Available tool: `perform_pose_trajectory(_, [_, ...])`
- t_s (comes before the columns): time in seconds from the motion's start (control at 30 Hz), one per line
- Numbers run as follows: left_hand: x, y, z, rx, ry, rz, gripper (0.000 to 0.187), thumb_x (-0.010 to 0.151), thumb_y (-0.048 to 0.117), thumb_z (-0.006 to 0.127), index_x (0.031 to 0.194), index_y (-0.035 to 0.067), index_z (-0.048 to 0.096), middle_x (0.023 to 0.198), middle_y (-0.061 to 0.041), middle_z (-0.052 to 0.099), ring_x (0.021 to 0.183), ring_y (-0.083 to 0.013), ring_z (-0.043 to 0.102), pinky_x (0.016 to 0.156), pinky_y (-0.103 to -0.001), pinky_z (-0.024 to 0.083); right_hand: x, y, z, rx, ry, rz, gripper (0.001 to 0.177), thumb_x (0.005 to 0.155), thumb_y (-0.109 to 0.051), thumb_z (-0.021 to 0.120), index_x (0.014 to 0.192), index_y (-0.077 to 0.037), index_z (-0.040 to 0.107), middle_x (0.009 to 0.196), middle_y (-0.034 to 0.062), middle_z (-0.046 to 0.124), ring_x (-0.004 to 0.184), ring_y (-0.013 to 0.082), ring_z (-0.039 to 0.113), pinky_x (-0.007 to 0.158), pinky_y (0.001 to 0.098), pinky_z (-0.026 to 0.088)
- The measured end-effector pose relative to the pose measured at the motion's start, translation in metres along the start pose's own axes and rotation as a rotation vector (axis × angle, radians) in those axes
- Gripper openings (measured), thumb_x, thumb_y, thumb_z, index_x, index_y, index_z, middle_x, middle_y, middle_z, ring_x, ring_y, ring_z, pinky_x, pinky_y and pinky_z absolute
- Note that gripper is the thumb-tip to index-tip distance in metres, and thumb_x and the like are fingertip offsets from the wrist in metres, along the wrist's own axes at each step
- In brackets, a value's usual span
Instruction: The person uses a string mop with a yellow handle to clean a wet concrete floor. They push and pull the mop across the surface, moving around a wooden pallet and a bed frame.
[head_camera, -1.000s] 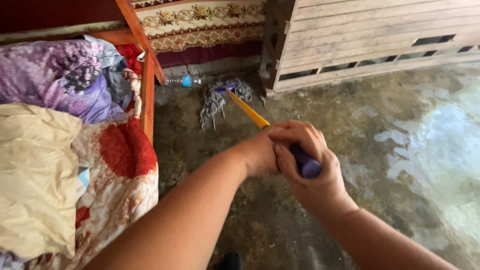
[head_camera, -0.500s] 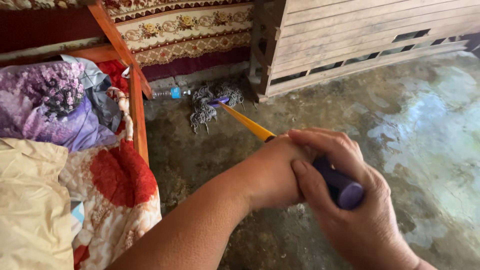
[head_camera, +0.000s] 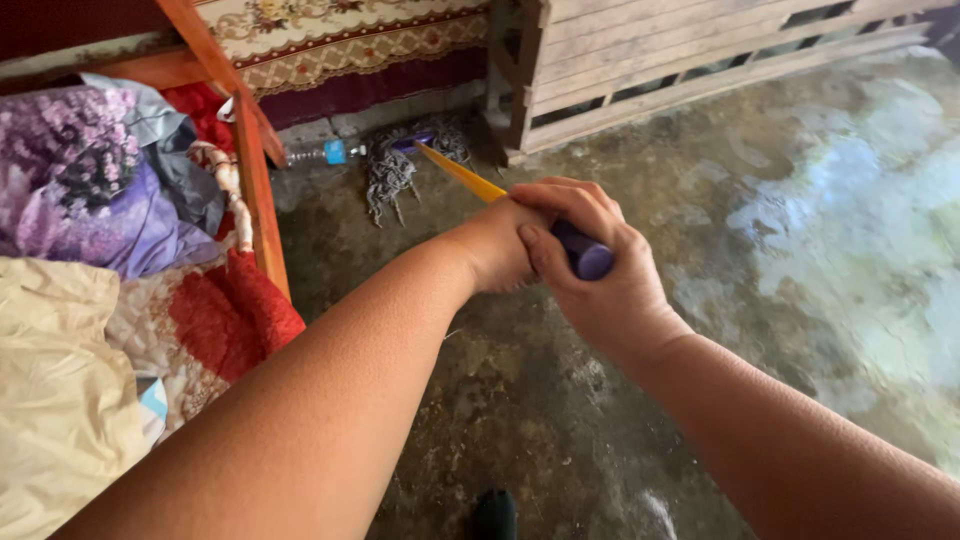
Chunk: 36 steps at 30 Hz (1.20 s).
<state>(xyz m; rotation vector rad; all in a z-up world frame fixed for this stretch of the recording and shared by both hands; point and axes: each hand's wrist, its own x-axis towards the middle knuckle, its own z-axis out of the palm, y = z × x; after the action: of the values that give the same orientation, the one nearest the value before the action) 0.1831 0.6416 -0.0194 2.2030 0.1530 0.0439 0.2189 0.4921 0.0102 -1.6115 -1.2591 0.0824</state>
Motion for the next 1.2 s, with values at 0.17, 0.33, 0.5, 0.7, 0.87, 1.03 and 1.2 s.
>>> perform_pose_trajectory(0.17, [-0.012,0.015,0.046,-0.679,0.078,-0.003,0.019,0.1,0.018,0.059,0.114,0.01,0.07,0.11,-0.003,0.072,0.099,-0.0122,0.067,0.086,-0.031,0.059,-0.033,-0.006,-0.023,0.048,-0.018,0.121,0.03,0.093,-0.009,0.07,0.123,-0.012,0.071,0.131,0.0082,0.066,0.13,0.0234,0.06,0.113,0.0364,0.044])
perform_pose_trajectory(0.33, [-0.038,0.055,0.105,-0.483,0.161,0.252,0.018,0.093,0.008,0.064,0.109,0.009,0.071,0.109,-0.003,0.075,0.101,-0.0092,0.067,0.089,-0.029,0.06,-0.09,-0.018,-0.07,0.008,-0.014,0.07,0.032,0.092,-0.01,0.072,0.124,-0.012,0.071,0.131,0.0087,0.069,0.13,0.0244,0.061,0.114,0.0383,0.045])
perform_pose_trajectory(0.5, [-0.073,0.119,0.186,-0.496,0.226,0.242,0.023,0.087,0.007,0.068,0.109,0.01,0.07,0.11,-0.005,0.072,0.101,-0.011,0.066,0.085,-0.03,0.061,-0.169,-0.049,-0.126,-0.033,0.0,0.052,0.033,0.089,-0.011,0.074,0.122,-0.011,0.071,0.129,0.0088,0.071,0.129,0.0248,0.064,0.113,0.0392,0.046])
perform_pose_trajectory(0.7, [-0.141,0.203,0.275,-0.197,0.247,0.206,0.034,0.077,0.013,0.073,0.111,0.011,0.073,0.113,-0.012,0.071,0.106,-0.0246,0.07,0.09,-0.035,0.056,-0.288,-0.094,-0.191,-0.062,0.013,0.079,0.034,0.089,-0.012,0.074,0.123,-0.009,0.072,0.13,0.0097,0.072,0.13,0.026,0.064,0.112,0.0399,0.046])
perform_pose_trajectory(0.87, [-0.194,0.25,0.329,0.003,0.138,0.18,0.031,0.08,0.023,0.071,0.109,0.012,0.072,0.114,-0.016,0.068,0.108,-0.0327,0.066,0.09,-0.039,0.053,-0.368,-0.141,-0.222,-0.018,0.058,0.153,0.037,0.088,-0.015,0.076,0.124,-0.011,0.071,0.133,0.0109,0.069,0.128,0.0272,0.059,0.109,0.0409,0.046])
perform_pose_trajectory(1.03, [-0.227,0.264,0.341,0.082,0.035,0.253,0.028,0.086,0.024,0.064,0.111,0.012,0.07,0.116,-0.015,0.069,0.113,-0.0334,0.065,0.095,-0.04,0.052,-0.405,-0.173,-0.231,-0.04,0.079,0.085,0.037,0.088,-0.017,0.076,0.125,-0.012,0.073,0.13,0.0096,0.07,0.127,0.0277,0.057,0.109,0.0437,0.044])
perform_pose_trajectory(1.2, [-0.24,0.265,0.333,0.058,0.03,0.26,0.028,0.089,0.024,0.061,0.114,0.012,0.069,0.119,-0.014,0.069,0.116,-0.0343,0.063,0.1,-0.041,0.049,-0.397,-0.175,-0.218,-0.066,0.097,0.054,0.034,0.088,-0.017,0.075,0.122,-0.011,0.074,0.128,0.0089,0.072,0.126,0.0266,0.058,0.109,0.0427,0.045])
